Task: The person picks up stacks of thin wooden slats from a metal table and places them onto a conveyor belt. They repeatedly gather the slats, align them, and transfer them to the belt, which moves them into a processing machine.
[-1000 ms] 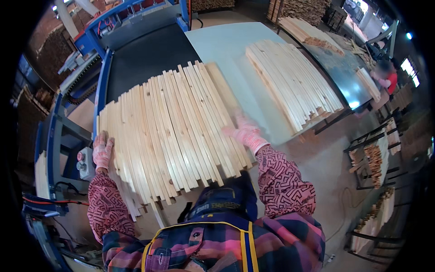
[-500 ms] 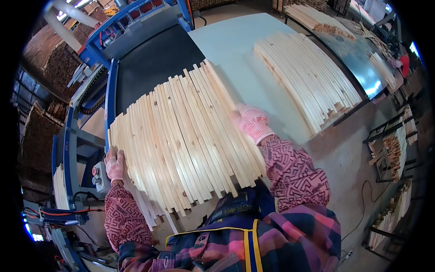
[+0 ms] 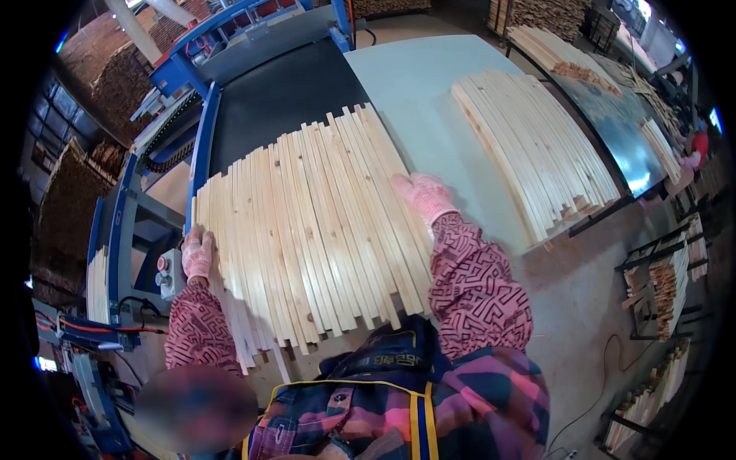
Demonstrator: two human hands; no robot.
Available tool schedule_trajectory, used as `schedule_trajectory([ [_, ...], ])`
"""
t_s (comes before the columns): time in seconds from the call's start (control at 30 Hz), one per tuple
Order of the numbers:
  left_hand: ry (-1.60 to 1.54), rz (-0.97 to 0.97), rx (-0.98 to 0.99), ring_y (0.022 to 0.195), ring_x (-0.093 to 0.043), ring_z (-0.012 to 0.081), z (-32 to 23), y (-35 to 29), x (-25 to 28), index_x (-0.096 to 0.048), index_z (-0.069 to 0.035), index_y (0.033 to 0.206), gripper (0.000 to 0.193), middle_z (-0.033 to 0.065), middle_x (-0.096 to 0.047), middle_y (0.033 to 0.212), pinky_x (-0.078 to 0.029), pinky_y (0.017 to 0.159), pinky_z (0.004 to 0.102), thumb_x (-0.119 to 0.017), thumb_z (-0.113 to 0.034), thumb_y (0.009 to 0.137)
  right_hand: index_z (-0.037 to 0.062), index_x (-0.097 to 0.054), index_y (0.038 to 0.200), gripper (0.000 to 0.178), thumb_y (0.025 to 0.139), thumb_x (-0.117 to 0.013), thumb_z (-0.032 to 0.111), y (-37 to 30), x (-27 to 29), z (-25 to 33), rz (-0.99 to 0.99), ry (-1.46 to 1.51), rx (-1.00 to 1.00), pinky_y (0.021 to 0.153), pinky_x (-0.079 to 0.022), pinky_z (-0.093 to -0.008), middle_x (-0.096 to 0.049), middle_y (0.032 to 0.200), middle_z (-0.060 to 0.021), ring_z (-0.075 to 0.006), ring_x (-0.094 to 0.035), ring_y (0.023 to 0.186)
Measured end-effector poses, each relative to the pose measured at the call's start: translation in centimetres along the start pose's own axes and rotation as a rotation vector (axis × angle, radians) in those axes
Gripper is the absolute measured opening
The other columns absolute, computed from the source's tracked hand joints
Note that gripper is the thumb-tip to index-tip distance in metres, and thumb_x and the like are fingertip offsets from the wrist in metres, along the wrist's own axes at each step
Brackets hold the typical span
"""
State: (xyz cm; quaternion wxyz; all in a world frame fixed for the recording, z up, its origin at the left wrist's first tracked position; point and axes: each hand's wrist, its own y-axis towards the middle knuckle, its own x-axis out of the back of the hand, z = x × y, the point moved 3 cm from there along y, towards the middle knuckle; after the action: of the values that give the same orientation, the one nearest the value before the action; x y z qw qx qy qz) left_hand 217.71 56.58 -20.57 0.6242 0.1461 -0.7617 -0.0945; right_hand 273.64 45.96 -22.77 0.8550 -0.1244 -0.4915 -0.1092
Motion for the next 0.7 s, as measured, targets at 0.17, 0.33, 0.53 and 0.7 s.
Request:
schedule_trajectory([
  [0.17, -0.074, 0.14, -0.074, 0.125, -0.048, 0.0366, 2.9, 0.1, 0.7, -0.052, -0.011, 0.133, 0.057, 0.0175, -0.055, 0.131, -0.037, 0.106, 0.0424, -0.05, -0.048, 0.089, 0.0038, -0.059, 0.13, 0.052, 0.092, -0.059, 0.039, -3.4, -1.8, -2.6, 0.125, 0.875, -0.058, 0.106, -0.037, -0.0296, -0.059, 0.133, -0.0101, -0.0188, -0.053, 0.123],
  [0.33, 0.065, -0.23, -0.156, 0.131, -0.043, 0.0317, -1.9, 2.2, 10.3, -0.051, -0.016, 0.135, 0.05, 0.012, -0.051, 0.139, -0.036, 0.108, 0.0396, -0.056, -0.04, 0.091, 0.0053, -0.057, 0.133, 0.047, 0.097, -0.054, 0.036, -8.2, -2.8, -13.3, -0.356, 0.769, -0.119, 0.096, -0.046, -0.0321, -0.06, 0.13, -0.0127, -0.0226, -0.058, 0.113],
  [0.53, 0.581, -0.177, -0.042, 0.133, -0.034, 0.0374, 8.0, -0.7, 8.3, -0.039, -0.015, 0.144, 0.063, 0.0154, -0.041, 0.144, -0.021, 0.111, 0.0511, -0.043, -0.052, 0.093, 0.0081, -0.052, 0.136, 0.046, 0.096, -0.053, 0.031, -12.6, -2.3, -12.2, -0.475, 0.11, -0.062, 0.1, -0.043, -0.0431, -0.056, 0.13, -0.0208, -0.0384, -0.054, 0.117],
  [0.7, 0.438, 0.026, 0.225, 0.145, -0.018, 0.0358, 4.5, -0.4, 8.6, -0.024, -0.018, 0.152, 0.071, 0.0147, -0.025, 0.157, -0.01, 0.117, 0.0491, -0.033, -0.06, 0.095, 0.015, -0.05, 0.139, 0.046, 0.095, -0.053, 0.031, -13.1, -3.1, -13.2, -0.557, 0.03, -0.13, 0.1, -0.042, -0.0464, -0.052, 0.134, -0.0226, -0.0413, -0.052, 0.118],
])
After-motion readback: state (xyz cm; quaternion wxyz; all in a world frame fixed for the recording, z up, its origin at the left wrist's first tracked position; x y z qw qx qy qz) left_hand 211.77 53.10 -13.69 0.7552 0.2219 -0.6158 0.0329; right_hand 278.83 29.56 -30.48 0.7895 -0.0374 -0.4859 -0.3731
